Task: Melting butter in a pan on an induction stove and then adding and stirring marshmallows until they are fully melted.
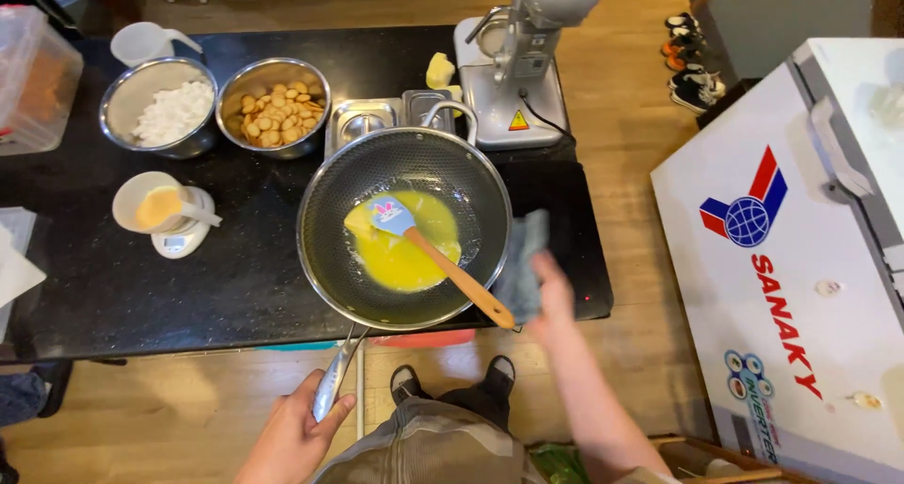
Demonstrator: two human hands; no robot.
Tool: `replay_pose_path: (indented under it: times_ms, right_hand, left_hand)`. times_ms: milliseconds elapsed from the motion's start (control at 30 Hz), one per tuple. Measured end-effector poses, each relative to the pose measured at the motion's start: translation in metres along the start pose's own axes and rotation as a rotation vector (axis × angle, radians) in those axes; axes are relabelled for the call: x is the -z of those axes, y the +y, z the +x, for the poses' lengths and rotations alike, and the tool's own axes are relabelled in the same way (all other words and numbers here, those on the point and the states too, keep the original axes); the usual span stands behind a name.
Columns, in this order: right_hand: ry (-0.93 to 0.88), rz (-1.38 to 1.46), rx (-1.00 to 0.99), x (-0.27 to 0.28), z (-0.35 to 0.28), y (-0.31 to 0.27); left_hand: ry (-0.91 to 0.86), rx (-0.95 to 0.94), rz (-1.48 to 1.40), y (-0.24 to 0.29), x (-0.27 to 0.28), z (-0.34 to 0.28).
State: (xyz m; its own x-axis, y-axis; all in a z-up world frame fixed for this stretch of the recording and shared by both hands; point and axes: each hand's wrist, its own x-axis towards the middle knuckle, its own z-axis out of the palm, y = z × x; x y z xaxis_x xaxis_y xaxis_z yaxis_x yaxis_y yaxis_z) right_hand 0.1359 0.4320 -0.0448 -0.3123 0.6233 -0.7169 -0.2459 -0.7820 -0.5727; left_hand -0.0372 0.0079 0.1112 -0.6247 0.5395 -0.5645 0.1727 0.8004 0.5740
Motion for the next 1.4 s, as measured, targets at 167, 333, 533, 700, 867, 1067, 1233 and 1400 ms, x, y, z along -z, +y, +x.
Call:
replay_pose_path:
  times_ms: [167, 333, 533, 700, 867, 1067, 1233, 1400]
  right_hand:
    - [0.135, -0.927, 1.049, 0.013, 0.115, -0.089]
    - [0.321, -1.686, 1.117, -0.048, 0.244, -0.036]
    - [-0.311, -1.590, 1.373, -0.082, 0.118, 0.039]
    - [-0.298, -1.794, 1.216, 0.027, 0.099, -0.023]
    - [0.069, -1.735, 1.095, -0.026, 0.205, -0.057]
    - [-0.374, -1.678, 1.200, -0.068, 0.124, 0.044]
    - [-0.280, -1.692, 1.041, 0.003, 0.120, -0.035]
    - [0.154, -1.622, 0.994, -0.038, 0.241, -0.029]
  left_hand:
    - [0.020, 0.017, -0.003, -0.003, 0.003, 0.005]
    - [0.097, 0.141, 0.059, 0.004, 0.009, 0.000]
    - [0.126, 0.193, 0.168, -0.010, 0.019, 0.003]
    - [0.238, 0.306, 0.121, -0.033, 0.011, 0.010]
    - [0.259, 0.304, 0.119, -0.035, 0.007, 0.009]
    - [0.306, 0.242, 0.109, -0.038, 0.001, 0.017]
    - [0.331, 0.314, 0.105, -0.036, -0.006, 0.025]
    - [0.280, 0.259, 0.070, -0.029, -0.002, 0.020]
